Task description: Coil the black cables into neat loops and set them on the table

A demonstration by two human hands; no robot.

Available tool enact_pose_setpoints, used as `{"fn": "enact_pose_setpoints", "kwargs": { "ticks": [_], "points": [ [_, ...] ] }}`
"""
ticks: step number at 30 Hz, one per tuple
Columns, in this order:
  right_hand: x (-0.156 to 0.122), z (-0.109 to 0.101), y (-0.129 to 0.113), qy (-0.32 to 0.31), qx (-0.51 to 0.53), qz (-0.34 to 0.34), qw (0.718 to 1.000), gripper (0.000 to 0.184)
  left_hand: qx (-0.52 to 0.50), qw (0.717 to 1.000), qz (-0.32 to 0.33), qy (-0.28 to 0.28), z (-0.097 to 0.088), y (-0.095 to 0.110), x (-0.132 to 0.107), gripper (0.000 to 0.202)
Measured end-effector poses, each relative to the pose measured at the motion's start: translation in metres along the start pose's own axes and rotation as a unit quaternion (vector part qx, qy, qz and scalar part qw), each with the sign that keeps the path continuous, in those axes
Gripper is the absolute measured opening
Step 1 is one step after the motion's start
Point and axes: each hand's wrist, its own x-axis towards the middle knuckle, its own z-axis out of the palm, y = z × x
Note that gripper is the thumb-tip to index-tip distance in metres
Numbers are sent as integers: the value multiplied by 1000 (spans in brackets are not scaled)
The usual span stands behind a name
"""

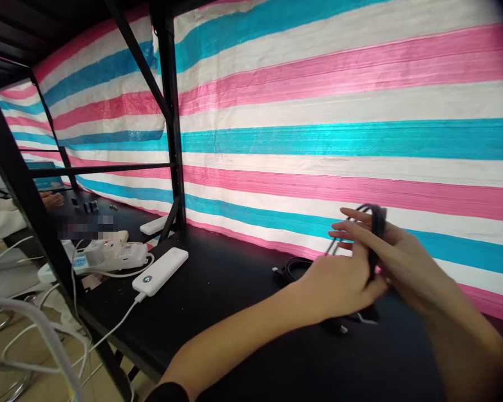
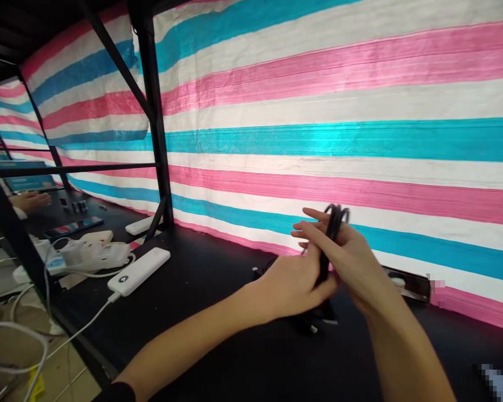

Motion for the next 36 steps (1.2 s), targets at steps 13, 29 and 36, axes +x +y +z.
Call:
{"fn": "enact_pose_setpoints", "kwargs": {
  "ticks": [13,29,36],
  "points": [
    [-21,2,-15,151,-95,-211,961,29,-345,925,30,157,-63,-46,-2,23],
    [-35,29,-17,-39,-190,-250,948,28,-542,837,-26,71,-56,-22,0,43],
    [-30,14,-26,94,-68,-129,985,33,-435,899,-1,48,-62,-6,-15,56]
  ]
}}
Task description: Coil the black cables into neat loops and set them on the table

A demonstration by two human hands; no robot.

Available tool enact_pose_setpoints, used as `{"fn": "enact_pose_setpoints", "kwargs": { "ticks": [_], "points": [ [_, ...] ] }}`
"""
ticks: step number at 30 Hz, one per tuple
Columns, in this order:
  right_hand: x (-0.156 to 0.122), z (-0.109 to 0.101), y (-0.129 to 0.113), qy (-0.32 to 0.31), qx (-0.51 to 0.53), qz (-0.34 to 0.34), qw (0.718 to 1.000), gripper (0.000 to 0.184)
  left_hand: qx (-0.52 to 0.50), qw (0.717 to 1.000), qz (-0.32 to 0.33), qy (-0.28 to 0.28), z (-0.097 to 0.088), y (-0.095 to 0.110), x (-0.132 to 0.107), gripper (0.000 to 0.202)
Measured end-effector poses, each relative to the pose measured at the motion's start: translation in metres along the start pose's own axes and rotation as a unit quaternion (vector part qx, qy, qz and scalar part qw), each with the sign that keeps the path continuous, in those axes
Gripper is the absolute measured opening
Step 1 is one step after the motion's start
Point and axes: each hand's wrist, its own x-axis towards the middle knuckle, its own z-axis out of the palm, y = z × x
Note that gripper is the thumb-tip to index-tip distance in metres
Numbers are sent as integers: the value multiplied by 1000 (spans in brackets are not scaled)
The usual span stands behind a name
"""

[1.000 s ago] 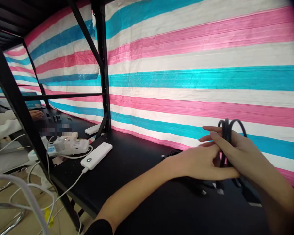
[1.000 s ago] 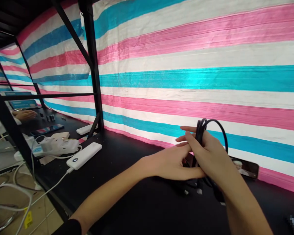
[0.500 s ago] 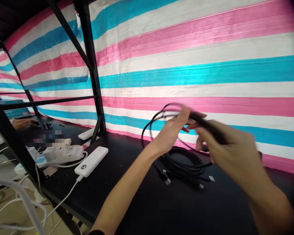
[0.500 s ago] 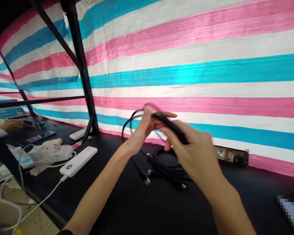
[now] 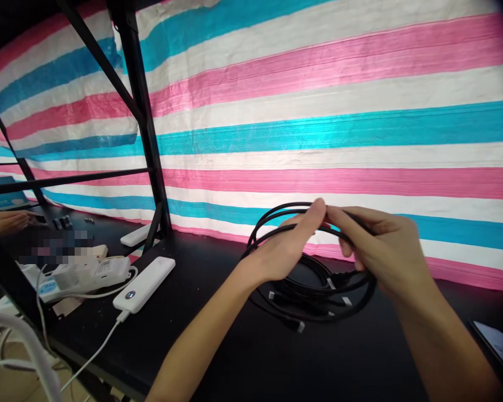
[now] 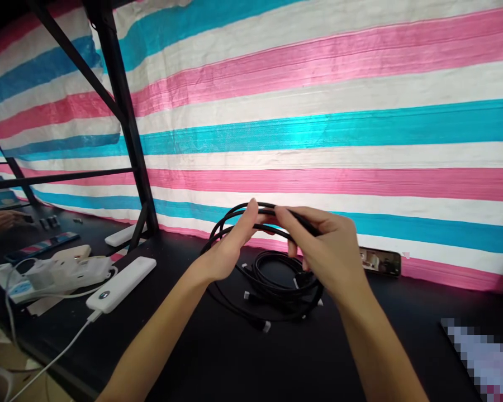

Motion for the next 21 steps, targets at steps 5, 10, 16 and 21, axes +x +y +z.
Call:
{"fn": "enact_pose_setpoints", "kwargs": {
  "ticks": [5,10,16,21],
  "points": [
    [3,-5,1,224,0,-101,969,29,-25,998,44,33,9,13,-5,50],
    [-3,-2,-7,308,-10,-188,932,23,-220,969,37,101,-6,6,8,44],
    [17,-15,8,306,69,-154,937,28,-375,913,-17,158,-52,10,12,28],
    [35,-46,23,411,90,-125,898,35,-430,869,133,206,-94,8,1,34]
  ]
}}
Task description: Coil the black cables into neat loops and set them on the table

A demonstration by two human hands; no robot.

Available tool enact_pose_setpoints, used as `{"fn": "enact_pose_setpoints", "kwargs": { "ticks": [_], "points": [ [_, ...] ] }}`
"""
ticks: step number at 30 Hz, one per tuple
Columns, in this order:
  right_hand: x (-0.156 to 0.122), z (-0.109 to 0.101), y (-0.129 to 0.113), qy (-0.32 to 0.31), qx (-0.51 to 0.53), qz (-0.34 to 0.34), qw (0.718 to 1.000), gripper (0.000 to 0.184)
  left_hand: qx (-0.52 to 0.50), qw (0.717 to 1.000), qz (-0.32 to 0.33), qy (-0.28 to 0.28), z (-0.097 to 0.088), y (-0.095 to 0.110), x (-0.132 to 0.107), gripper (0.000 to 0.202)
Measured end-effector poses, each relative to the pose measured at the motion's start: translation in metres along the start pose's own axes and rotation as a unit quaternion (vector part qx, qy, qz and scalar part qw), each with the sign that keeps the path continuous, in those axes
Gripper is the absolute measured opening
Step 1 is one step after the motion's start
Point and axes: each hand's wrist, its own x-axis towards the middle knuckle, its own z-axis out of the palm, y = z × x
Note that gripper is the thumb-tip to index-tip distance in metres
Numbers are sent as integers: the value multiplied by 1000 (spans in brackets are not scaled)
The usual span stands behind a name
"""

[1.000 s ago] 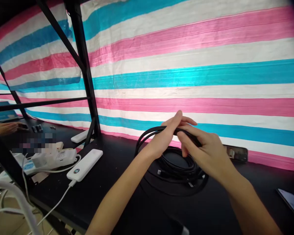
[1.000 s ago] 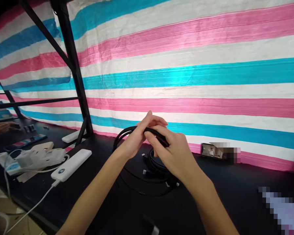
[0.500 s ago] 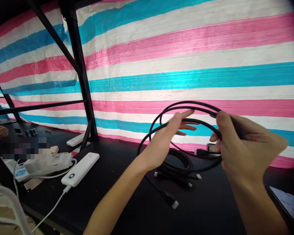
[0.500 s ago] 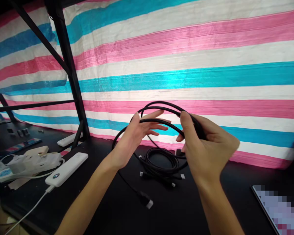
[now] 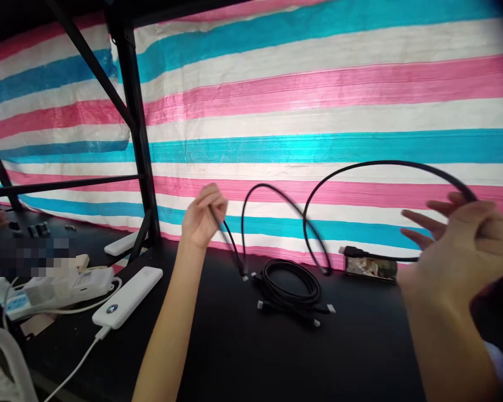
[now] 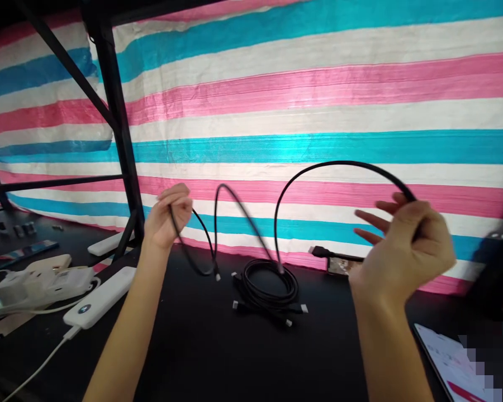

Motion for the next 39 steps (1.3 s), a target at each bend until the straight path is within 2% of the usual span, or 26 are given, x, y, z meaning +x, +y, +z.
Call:
{"fn": "enact_pose_setpoints", "kwargs": {
  "ticks": [3,6,9,11,14,16,18,21,28,31,34,36,39],
  "points": [
    [19,-11,-1,34,-15,23,999,31,34,996,76,28,-17,20,2,35],
    [27,-17,-7,43,-5,103,994,28,86,989,108,49,-25,37,1,37],
    [22,-15,-13,42,41,193,979,27,138,986,90,41,-22,46,-3,48],
    [15,-13,-16,38,71,227,970,28,201,978,42,36,-17,45,-5,54],
    [6,-9,-21,24,114,239,964,27,308,950,-15,46,-10,38,-7,44],
    [1,-8,-25,16,142,218,965,24,352,934,-8,58,-8,30,-6,31],
    [-3,-7,-28,0,157,175,972,23,373,926,9,58,-5,22,-4,31],
    [-9,-7,-34,-51,156,141,976,21,400,916,27,35,1,11,-4,41],
    [-28,-1,-37,-203,152,209,945,29,536,842,52,-21,20,-12,-20,47],
    [-38,5,-29,-287,128,195,929,30,543,838,49,-31,29,-20,-29,45],
    [-48,9,-22,-351,122,172,912,27,554,829,20,-71,39,-29,-38,40],
    [-53,9,-22,-389,118,184,895,27,565,818,-2,-112,44,-35,-44,33],
    [-58,7,-27,-451,112,261,846,30,565,808,-27,-165,48,-47,-51,24]
  ]
}}
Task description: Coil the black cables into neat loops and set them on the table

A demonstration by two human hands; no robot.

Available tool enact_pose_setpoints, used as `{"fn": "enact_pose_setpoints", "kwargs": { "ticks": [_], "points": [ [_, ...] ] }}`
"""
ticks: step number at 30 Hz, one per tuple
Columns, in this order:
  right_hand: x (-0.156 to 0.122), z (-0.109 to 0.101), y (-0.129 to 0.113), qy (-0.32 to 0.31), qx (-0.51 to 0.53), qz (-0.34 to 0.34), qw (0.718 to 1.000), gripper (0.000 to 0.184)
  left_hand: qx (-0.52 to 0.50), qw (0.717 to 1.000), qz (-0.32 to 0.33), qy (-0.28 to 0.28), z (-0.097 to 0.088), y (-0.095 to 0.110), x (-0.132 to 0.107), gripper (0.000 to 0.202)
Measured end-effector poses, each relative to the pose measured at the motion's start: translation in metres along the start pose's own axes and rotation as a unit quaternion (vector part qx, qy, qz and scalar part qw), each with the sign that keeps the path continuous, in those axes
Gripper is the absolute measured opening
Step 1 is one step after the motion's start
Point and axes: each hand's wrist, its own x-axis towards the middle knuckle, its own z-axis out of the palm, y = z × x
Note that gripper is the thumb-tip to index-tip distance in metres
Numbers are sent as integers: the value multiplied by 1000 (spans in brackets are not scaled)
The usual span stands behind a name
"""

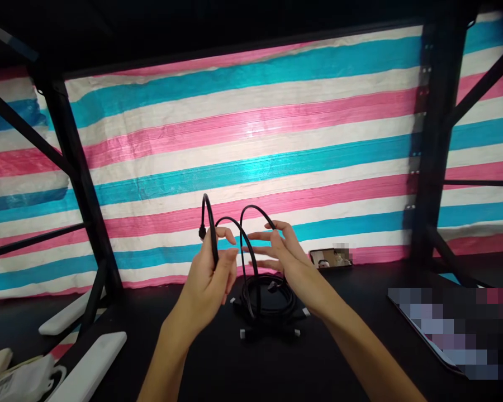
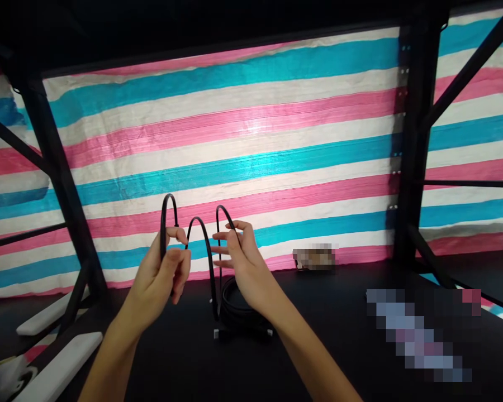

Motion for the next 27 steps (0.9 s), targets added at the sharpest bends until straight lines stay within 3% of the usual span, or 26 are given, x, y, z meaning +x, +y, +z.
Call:
{"fn": "enact_pose_setpoints", "kwargs": {
  "ticks": [3,6,13,15,18,22,24,27],
  "points": [
    [-4,2,-4,-53,34,57,996,32,-3,999,4,-42,12,-3,0,20],
    [-3,1,-4,-59,33,67,995,34,18,998,3,-58,20,-5,1,19],
    [-2,-3,4,-29,-70,11,997,33,69,997,-37,7,23,-11,6,22],
    [1,-7,5,-7,-81,-5,997,29,58,996,-46,44,21,-13,9,24],
    [9,-20,1,50,-86,-35,994,26,7,987,-48,150,14,-15,15,28],
    [25,-56,-4,165,-96,-64,980,29,-107,955,-19,276,-10,-17,23,34],
    [32,-79,-3,243,-102,-93,960,31,-191,926,-10,324,-27,-19,26,30],
    [36,-111,-1,312,-143,-108,933,34,-341,848,-18,406,-57,-24,26,28]
  ]
}}
